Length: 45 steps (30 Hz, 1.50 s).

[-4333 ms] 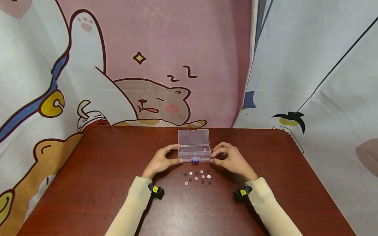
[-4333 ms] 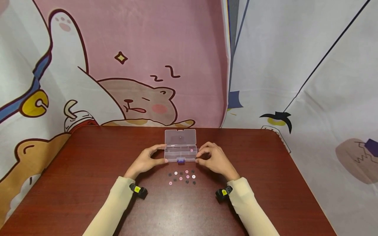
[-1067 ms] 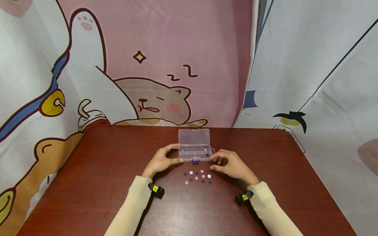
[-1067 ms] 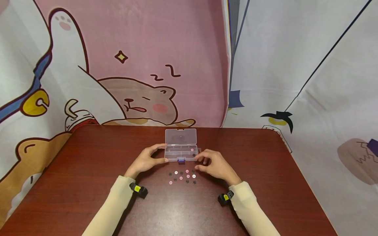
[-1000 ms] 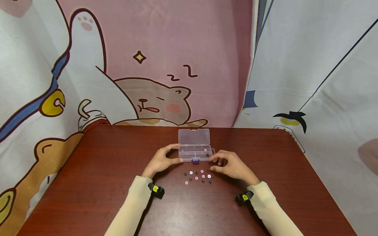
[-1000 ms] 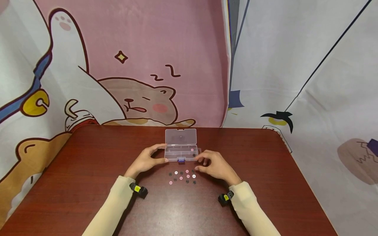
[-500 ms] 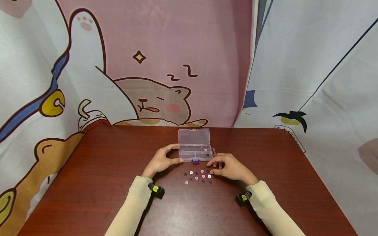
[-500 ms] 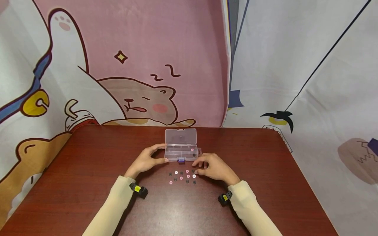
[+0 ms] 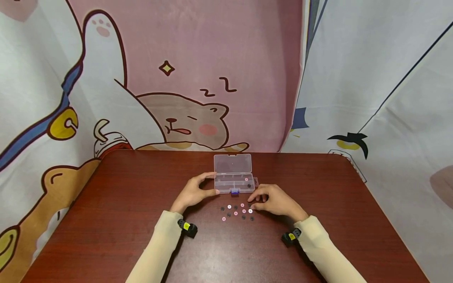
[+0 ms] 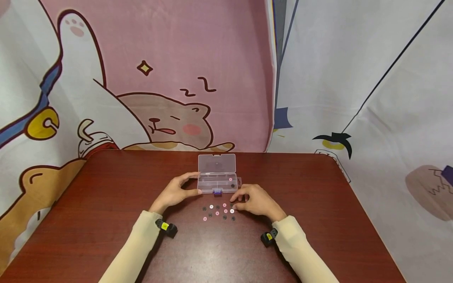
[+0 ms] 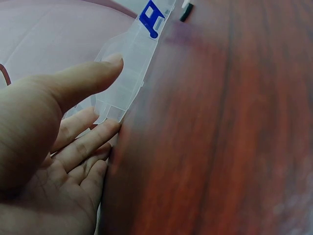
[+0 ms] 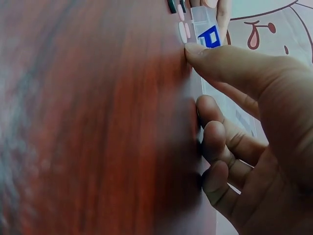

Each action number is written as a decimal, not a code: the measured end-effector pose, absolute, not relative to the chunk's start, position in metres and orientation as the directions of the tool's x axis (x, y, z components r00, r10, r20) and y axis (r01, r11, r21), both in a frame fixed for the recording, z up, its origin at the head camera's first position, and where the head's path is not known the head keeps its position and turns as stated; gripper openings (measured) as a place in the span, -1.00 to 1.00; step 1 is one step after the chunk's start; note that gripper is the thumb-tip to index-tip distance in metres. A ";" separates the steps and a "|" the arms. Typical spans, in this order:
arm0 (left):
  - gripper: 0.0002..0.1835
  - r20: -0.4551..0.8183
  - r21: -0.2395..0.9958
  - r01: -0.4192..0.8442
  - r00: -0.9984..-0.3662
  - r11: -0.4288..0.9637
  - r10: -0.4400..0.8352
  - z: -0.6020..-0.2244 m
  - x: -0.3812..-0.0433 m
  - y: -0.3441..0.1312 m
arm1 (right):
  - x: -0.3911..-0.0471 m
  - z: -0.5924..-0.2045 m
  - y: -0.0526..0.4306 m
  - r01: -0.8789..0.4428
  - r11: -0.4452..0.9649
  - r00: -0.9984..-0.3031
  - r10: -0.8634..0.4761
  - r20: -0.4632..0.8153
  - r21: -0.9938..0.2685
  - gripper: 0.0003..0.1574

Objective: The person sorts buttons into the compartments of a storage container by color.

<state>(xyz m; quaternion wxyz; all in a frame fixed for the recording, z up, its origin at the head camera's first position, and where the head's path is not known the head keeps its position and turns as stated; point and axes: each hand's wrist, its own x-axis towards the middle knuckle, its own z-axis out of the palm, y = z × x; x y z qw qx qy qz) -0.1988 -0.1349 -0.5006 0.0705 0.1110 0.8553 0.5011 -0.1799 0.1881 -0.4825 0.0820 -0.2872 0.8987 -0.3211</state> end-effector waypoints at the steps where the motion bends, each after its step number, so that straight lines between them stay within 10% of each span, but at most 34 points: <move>1: -0.28 -0.010 0.873 0.118 -0.966 0.474 0.258 -0.501 -0.199 -0.135 | -0.180 -0.483 0.188 -0.468 0.626 -0.821 -0.569 0.044 -0.624 -0.82; 45: -0.28 0.000 0.879 0.128 -0.963 0.460 0.269 -0.497 -0.196 -0.135 | -0.177 -0.485 0.183 -0.419 0.635 -0.860 -0.507 0.059 -0.649 -0.87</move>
